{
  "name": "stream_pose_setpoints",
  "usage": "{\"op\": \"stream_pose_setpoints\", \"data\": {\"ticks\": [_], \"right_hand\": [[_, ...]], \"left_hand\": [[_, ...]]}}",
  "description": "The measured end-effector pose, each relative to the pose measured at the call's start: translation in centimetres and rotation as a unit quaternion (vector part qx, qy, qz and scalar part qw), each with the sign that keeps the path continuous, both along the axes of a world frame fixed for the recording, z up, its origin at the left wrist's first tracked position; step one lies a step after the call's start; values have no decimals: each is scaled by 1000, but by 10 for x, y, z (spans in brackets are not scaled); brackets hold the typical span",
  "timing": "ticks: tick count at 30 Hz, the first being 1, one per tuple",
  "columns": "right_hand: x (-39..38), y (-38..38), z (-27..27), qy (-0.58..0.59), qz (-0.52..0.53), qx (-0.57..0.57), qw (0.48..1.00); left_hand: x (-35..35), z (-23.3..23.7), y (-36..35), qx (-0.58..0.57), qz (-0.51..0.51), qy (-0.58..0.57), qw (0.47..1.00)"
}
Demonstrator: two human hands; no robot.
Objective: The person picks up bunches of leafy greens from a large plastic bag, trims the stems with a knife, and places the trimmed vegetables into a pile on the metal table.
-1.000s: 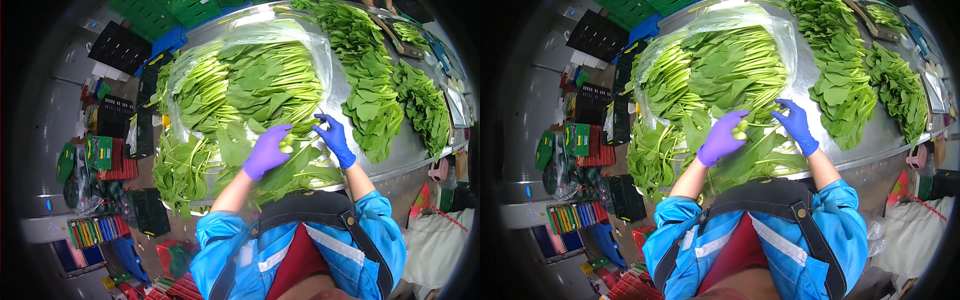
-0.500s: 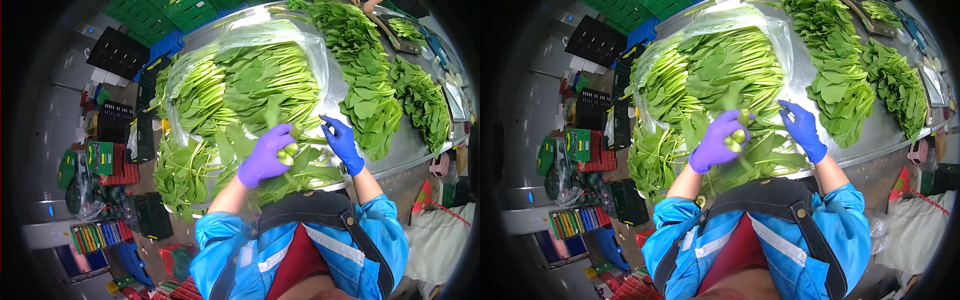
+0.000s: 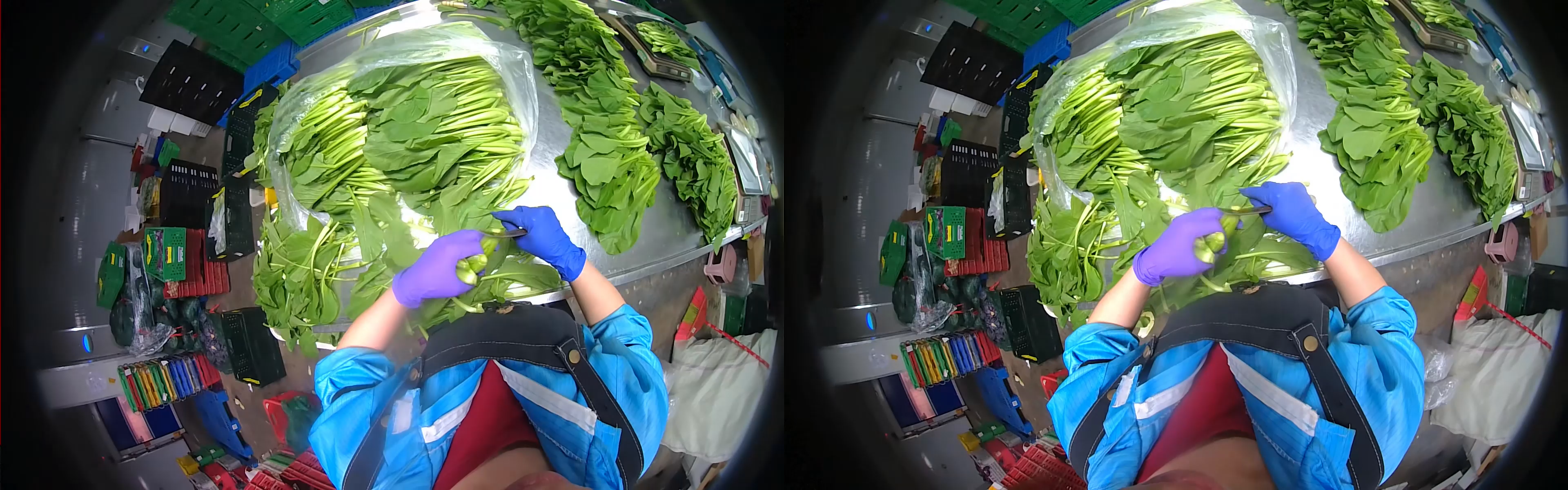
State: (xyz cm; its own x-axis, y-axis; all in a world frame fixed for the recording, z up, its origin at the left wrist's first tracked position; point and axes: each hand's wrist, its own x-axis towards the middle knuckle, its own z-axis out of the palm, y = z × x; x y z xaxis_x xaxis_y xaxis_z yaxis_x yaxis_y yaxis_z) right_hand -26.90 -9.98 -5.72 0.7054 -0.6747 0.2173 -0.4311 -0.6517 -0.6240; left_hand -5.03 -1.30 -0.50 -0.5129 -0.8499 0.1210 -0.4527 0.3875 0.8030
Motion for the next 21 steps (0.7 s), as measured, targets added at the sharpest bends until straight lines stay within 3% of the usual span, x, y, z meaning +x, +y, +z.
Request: {"op": "stream_pose_setpoints", "data": {"ticks": [1, 3, 5, 7, 12, 14, 18, 21], "right_hand": [[0, 0, -5, 0, 0, -2, 1000], [-1, 5, -11, -64, 1, 116, 991], [7, 14, 11, -90, 5, 176, 980], [13, 16, 25, -129, 15, 223, 966], [12, 13, 17, -151, -26, 136, 979], [11, 16, 21, -91, -16, 38, 995], [14, 17, 21, -73, -5, 10, 997], [11, 11, 12, -21, -1, 8, 1000]], "left_hand": [[2, -2, 2, 59, 34, 30, 997], [4, -2, 3, 119, 68, 59, 989], [1, 3, 5, -5, 76, -1, 997], [-4, 5, 6, -22, 82, -3, 996], [1, 1, 6, -54, 100, -32, 993], [1, 1, 5, 6, 85, -53, 995], [-2, -4, 7, -44, 70, -10, 997], [1, 1, 8, -24, 21, -62, 998]]}}
